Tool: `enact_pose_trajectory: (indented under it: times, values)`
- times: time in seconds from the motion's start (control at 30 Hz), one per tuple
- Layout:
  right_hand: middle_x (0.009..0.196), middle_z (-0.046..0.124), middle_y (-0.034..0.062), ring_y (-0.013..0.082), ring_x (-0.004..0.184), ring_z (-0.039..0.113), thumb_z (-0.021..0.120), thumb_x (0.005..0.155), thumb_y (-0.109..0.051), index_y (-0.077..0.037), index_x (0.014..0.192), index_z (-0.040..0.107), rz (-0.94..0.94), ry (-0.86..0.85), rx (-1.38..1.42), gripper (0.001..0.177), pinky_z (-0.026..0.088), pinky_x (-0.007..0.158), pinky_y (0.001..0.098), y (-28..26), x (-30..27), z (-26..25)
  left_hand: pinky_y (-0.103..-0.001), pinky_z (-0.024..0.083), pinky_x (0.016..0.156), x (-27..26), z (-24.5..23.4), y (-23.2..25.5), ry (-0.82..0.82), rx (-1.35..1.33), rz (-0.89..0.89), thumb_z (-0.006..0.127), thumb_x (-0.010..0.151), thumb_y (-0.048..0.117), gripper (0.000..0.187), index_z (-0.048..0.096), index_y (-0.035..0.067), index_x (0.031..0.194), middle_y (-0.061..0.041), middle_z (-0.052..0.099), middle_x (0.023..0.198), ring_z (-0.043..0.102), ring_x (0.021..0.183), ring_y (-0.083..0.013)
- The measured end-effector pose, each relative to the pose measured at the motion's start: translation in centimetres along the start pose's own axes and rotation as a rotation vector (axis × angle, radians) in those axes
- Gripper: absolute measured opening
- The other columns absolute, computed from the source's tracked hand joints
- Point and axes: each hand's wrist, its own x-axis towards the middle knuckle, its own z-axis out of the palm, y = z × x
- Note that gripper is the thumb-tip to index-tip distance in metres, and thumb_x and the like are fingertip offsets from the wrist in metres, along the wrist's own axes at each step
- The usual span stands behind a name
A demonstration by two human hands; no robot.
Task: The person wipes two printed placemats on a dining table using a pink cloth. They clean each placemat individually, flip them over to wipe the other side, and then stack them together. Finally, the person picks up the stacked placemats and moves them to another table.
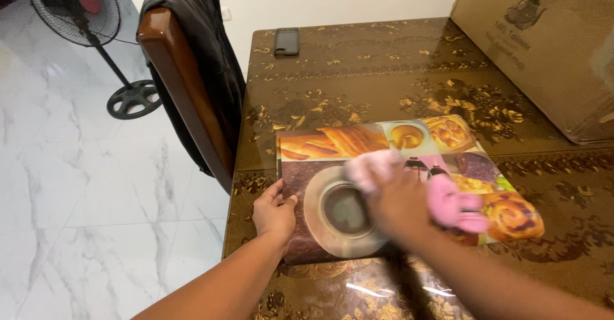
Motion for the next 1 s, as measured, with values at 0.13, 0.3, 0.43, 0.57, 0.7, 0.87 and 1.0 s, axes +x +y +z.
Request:
enact_pose_trajectory:
  times: [0.13,0.3,0.43,0.57,0.7,0.87,1.0]
  values:
    - [0.14,0.05,0.0218,0.0394,0.108,0.052,0.062,0.078,-0.029,-0.023,0.144,0.053,-0.24,0.0,0.224,0.067,0.042,0.089,0.0544,-6.1,-3.9,-4.4,-0.034,0.053,0.098,0.0,-0.1,0.1,0.02,0.07,-0.012,0.071,0.088,0.003,0.054,0.063,0.015,0.14,-0.016,0.07,0.129,0.068,0.115,-0.0224]
    - [0.144,0.051,0.0164,0.0371,0.115,0.051,0.065,0.077,-0.028,-0.028,0.145,0.053,-0.275,-0.038,0.416,0.069,0.041,0.091,0.0501,-6.0,-7.4,-8.0,-0.034,0.053,0.098,-0.5,-0.1,0.6,0.037,0.079,0.026,0.072,0.087,0.002,0.054,0.066,0.014,0.139,-0.015,0.073,0.128,0.069,0.112,-0.0204]
    - [0.152,0.046,0.0133,0.0378,0.124,0.048,0.064,0.079,-0.03,-0.035,0.153,0.047,-0.097,-0.118,0.254,0.076,0.041,0.092,0.0526,-1.7,-7.4,-7.6,-0.033,0.053,0.098,-0.8,-0.3,1.2,0.02,0.145,-0.058,0.07,0.091,0.005,0.057,0.06,0.02,0.145,-0.01,0.069,0.13,0.068,0.111,-0.0181]
    - [0.154,0.041,0.011,0.0399,0.129,0.044,0.061,0.083,-0.038,-0.039,0.154,0.043,0.148,-0.192,0.103,0.074,0.041,0.098,0.0546,3.2,-7.2,-5.5,-0.032,0.054,0.097,-1.0,-0.3,1.4,0.01,0.133,-0.053,0.07,0.091,0.004,0.057,0.058,0.018,0.145,-0.01,0.073,0.125,0.07,0.107,-0.0179]
    - [0.155,0.038,0.0112,0.0427,0.136,0.04,0.058,0.087,-0.042,-0.037,0.155,0.041,0.336,-0.262,-0.022,0.07,0.038,0.105,0.0591,8.7,-6.8,-3.1,-0.032,0.053,0.097,-0.8,-0.4,1.1,-0.002,0.121,-0.03,0.069,0.091,0.003,0.057,0.057,0.015,0.146,-0.01,0.074,0.122,0.07,0.106,-0.018]
    - [0.158,0.035,0.0138,0.0444,0.135,0.038,0.06,0.09,-0.042,-0.036,0.154,0.047,0.689,-0.297,0.033,0.065,0.036,0.108,0.0592,14.4,-6.1,-1.3,-0.033,0.056,0.093,0.2,-0.2,0.3,-0.016,-0.05,-0.028,0.066,0.089,0.001,0.053,0.065,0.014,0.14,-0.009,0.075,0.121,0.072,0.104,-0.0187]
    - [0.155,0.036,0.018,0.0472,0.132,0.037,0.06,0.092,-0.04,-0.033,0.153,0.049,0.887,-0.13,0.188,0.063,0.034,0.106,0.0612,16.7,-5.5,-1.3,-0.029,0.052,0.093,3.2,0.9,0.8,-0.023,-0.148,0.205,0.075,0.086,-0.003,0.056,0.063,0.011,0.139,-0.008,0.068,0.125,0.065,0.111,-0.0144]
